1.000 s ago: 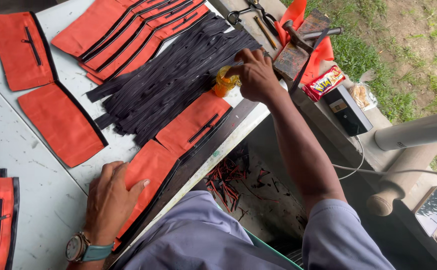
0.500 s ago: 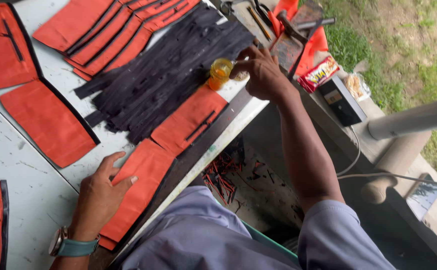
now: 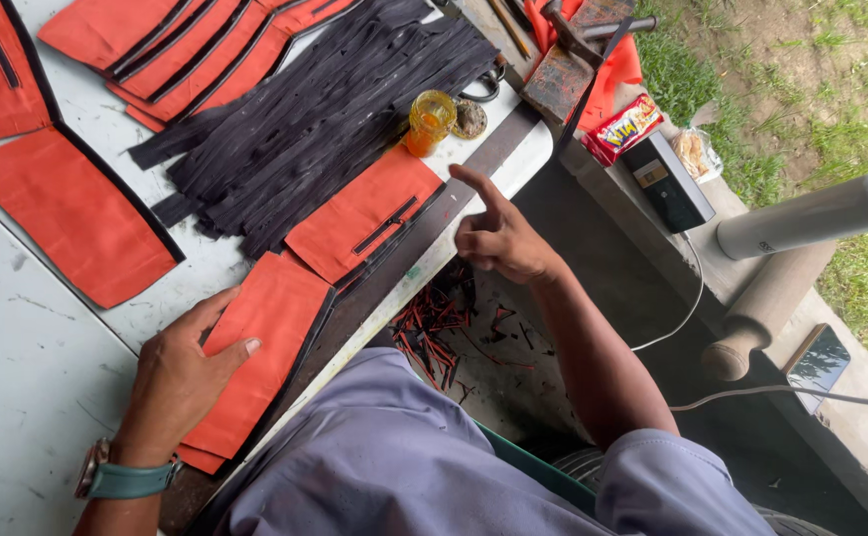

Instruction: The person assembles orange fabric pouches by inserting black zipper strips into pre-cut slots. They repeatedly pick up a pouch, align a zipper, press it into place, and set the finished unit aside. The process continues with multiple pouches on a white workbench.

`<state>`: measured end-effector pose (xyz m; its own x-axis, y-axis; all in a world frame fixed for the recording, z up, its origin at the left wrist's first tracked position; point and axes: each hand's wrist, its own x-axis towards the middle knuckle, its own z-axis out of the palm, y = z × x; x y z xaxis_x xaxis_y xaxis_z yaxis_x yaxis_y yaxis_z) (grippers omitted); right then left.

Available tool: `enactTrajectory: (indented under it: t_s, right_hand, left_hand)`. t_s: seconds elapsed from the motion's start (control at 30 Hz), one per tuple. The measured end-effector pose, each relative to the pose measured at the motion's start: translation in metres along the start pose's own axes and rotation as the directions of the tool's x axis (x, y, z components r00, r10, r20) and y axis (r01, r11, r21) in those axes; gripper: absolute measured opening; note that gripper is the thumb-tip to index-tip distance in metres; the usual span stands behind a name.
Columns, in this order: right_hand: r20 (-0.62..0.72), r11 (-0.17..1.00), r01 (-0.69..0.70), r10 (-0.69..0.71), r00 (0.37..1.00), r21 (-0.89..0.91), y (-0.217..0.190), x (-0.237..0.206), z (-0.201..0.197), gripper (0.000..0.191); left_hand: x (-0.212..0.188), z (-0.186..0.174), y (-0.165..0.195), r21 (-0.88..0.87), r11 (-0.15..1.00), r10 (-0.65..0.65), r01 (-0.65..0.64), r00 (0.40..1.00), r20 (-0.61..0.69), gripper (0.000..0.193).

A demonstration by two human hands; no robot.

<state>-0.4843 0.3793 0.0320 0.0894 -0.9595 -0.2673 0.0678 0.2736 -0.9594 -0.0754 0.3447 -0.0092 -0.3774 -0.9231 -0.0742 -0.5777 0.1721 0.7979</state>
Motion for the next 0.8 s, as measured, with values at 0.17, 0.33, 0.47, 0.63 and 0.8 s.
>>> enactTrajectory:
  t_s: [0.17, 0.33, 0.47, 0.63, 0.8]
  right_hand:
    - [0.009, 0.994, -0.063, 0.065, 0.998, -0.088, 0.019, -0.005, -0.020, 0.103]
    - [-0.011, 0.982, -0.136, 0.136, 0.991, -0.129, 0.016, 0.007, -0.017, 0.102]
    - [-0.058, 0.909, -0.209, 0.201, 0.978, -0.360, 0.004, 0.004, -0.005, 0.103]
    - [-0.044, 0.772, -0.165, 0.176, 0.983, -0.614, 0.000, -0.005, 0.022, 0.102]
    - [0.031, 0.683, -0.053, 0.110, 0.993, -0.729, 0.000, -0.009, 0.048, 0.103]
  left_hand:
    - [0.000, 0.001, 0.004, 0.113, 0.994, 0.005, -0.009, 0.999, 0.035, 0.062]
    - [0.000, 0.000, 0.009, 0.179, 0.980, -0.103, 0.089, 0.992, 0.067, 0.064]
    - [0.001, 0.002, 0.009, 0.157, 0.987, -0.018, 0.011, 0.999, 0.043, 0.064]
    - [0.000, 0.002, 0.005, 0.166, 0.986, -0.002, -0.005, 0.999, 0.042, 0.064]
    - [-0.001, 0.002, 0.006, 0.129, 0.991, -0.050, 0.044, 0.998, 0.049, 0.064]
